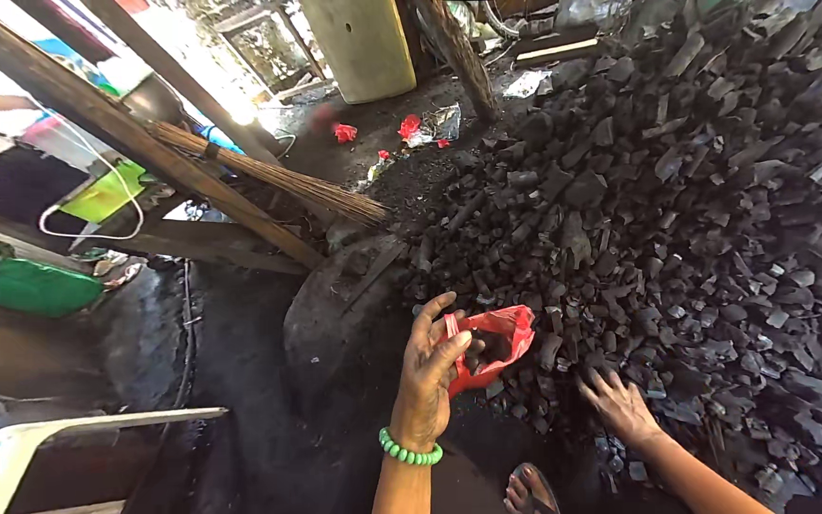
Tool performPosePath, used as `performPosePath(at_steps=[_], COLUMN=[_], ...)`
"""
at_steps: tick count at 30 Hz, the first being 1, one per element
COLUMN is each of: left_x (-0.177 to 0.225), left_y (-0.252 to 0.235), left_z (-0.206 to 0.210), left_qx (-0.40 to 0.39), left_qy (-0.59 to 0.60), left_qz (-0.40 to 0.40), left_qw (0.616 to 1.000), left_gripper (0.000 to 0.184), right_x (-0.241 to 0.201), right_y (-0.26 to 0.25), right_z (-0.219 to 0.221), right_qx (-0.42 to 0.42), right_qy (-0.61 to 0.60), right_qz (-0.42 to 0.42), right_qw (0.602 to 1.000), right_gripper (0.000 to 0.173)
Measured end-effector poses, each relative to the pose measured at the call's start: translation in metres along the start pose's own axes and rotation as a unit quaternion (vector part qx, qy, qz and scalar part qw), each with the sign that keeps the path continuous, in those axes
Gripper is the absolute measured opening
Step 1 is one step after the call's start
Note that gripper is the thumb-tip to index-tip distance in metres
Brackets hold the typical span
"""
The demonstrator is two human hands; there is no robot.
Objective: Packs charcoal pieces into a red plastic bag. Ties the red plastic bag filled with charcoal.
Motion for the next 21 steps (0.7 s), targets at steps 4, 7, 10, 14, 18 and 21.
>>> performPosePath(at_steps=[4, 7, 10, 14, 18, 21], left_x=[-0.002, -0.005, -0.011, -0.026, -0.047, -0.052], left_y=[-0.001, -0.001, -0.005, -0.013, -0.027, -0.030], left_z=[0.009, 0.014, 0.015, 0.019, 0.030, 0.040], left_qx=[-0.028, -0.063, -0.093, -0.084, -0.077, -0.102], left_qy=[0.034, 0.080, 0.139, 0.172, 0.090, 0.062], left_qz=[-0.025, -0.046, -0.043, -0.070, -0.128, -0.134], left_qw=[0.999, 0.994, 0.985, 0.979, 0.985, 0.984], left_gripper=[0.060, 0.064, 0.063, 0.049, 0.044, 0.049], right_x=[0.006, 0.010, 0.018, 0.051, 0.070, 0.033], right_y=[-0.005, -0.005, -0.004, 0.011, 0.025, 0.027], right_z=[-0.020, -0.019, -0.015, -0.029, -0.063, -0.111], right_qx=[-0.032, -0.080, -0.056, 0.085, 0.270, 0.236], right_qy=[-0.020, 0.007, -0.012, -0.197, -0.588, -0.809], right_qz=[0.036, 0.055, 0.054, 0.109, 0.095, -0.030], right_qw=[0.999, 0.995, 0.997, 0.971, 0.756, 0.538], right_gripper=[0.049, 0.053, 0.045, 0.060, 0.048, 0.051])
Point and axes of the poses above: each hand's wrist, its own y-axis away from the middle knuckle, its own z-axis out of the palm, x = y × z, the point moved 2 cm from there along -y, towards the middle knuckle, and after that the axes turned 3 degrees about -y, right-handed, at the moved point
